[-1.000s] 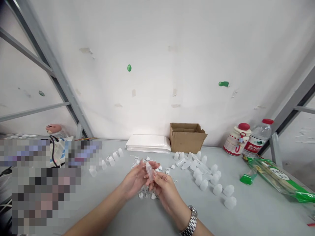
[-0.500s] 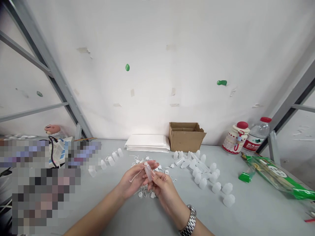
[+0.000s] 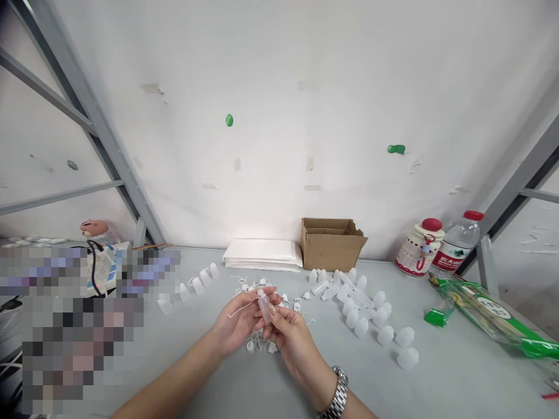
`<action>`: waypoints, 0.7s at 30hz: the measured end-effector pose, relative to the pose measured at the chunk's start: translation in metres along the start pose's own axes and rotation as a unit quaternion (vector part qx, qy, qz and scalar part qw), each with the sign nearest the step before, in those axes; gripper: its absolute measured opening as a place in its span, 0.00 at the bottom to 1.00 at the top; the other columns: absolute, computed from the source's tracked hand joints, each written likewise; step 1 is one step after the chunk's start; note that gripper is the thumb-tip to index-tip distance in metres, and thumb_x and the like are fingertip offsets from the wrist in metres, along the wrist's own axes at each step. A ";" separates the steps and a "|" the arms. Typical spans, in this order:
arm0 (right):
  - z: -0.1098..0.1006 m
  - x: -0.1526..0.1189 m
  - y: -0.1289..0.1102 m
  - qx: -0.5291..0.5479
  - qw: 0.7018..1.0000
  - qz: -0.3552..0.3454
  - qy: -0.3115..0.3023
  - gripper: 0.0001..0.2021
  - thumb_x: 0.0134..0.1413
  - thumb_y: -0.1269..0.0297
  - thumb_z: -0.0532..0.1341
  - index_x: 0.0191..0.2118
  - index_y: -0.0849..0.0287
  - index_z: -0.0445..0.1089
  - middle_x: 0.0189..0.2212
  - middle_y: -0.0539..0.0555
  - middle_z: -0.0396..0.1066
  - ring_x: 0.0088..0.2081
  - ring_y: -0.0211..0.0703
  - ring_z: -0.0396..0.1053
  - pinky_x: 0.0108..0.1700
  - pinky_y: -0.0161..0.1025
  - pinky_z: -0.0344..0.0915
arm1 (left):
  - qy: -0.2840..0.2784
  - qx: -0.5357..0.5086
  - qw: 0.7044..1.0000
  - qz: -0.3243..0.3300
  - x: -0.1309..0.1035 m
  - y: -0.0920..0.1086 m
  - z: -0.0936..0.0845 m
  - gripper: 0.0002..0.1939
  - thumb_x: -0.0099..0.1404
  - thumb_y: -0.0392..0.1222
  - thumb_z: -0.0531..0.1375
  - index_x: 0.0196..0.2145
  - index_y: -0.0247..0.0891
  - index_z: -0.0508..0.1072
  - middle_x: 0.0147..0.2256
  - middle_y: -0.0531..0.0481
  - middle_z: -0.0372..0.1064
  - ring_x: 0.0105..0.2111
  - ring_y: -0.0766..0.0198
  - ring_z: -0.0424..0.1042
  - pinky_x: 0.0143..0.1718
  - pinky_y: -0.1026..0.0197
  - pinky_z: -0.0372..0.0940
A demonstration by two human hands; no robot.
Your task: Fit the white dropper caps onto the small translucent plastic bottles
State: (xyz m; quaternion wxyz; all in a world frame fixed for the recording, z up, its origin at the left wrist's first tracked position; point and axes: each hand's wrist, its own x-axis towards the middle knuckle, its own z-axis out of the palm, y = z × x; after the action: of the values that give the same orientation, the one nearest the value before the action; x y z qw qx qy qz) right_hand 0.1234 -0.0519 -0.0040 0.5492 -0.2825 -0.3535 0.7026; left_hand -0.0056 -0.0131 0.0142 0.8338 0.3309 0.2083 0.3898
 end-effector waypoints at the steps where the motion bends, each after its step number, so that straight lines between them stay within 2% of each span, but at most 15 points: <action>1: 0.000 0.000 0.000 0.011 1.000 0.006 -0.001 0.13 0.44 0.57 0.65 0.25 0.65 0.73 0.22 0.54 0.69 0.24 0.33 0.60 0.30 0.32 0.58 | 0.001 -0.004 1.000 -0.001 0.000 0.000 0.000 0.17 0.57 0.39 0.53 0.42 0.29 0.72 0.37 0.41 0.70 0.34 0.61 0.67 0.28 0.64 0.58; 12: -0.001 0.000 -0.001 0.112 0.993 0.035 -0.030 0.09 0.44 0.63 0.66 0.26 0.66 0.73 0.22 0.54 0.69 0.22 0.31 0.61 0.28 0.30 0.58 | -0.033 -0.047 0.998 -0.015 0.002 -0.001 -0.003 0.18 0.59 0.37 0.51 0.45 0.30 0.70 0.39 0.43 0.69 0.33 0.63 0.67 0.31 0.64 0.60; 18: -0.002 0.001 0.002 0.155 0.986 0.043 -0.052 0.08 0.46 0.65 0.65 0.25 0.65 0.72 0.22 0.52 0.69 0.22 0.30 0.61 0.28 0.30 0.59 | -0.044 -0.066 0.997 -0.021 0.000 -0.001 -0.005 0.18 0.59 0.35 0.50 0.46 0.29 0.69 0.40 0.42 0.69 0.41 0.60 0.67 0.44 0.59 0.58; 21: -0.002 0.001 0.002 0.175 0.982 0.056 -0.047 0.06 0.44 0.66 0.66 0.26 0.64 0.72 0.22 0.52 0.69 0.23 0.32 0.63 0.29 0.30 0.59 | -0.048 -0.077 0.996 -0.021 -0.001 -0.002 -0.004 0.18 0.59 0.35 0.50 0.46 0.29 0.69 0.41 0.41 0.69 0.42 0.60 0.66 0.46 0.59 0.57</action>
State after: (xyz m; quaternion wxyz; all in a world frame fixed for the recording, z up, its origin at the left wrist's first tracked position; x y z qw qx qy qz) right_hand 0.1236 -0.0509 -0.0066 0.5326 -0.1677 -0.2340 0.7959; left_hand -0.0082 -0.0131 0.0101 0.8739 0.2791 0.1445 0.3708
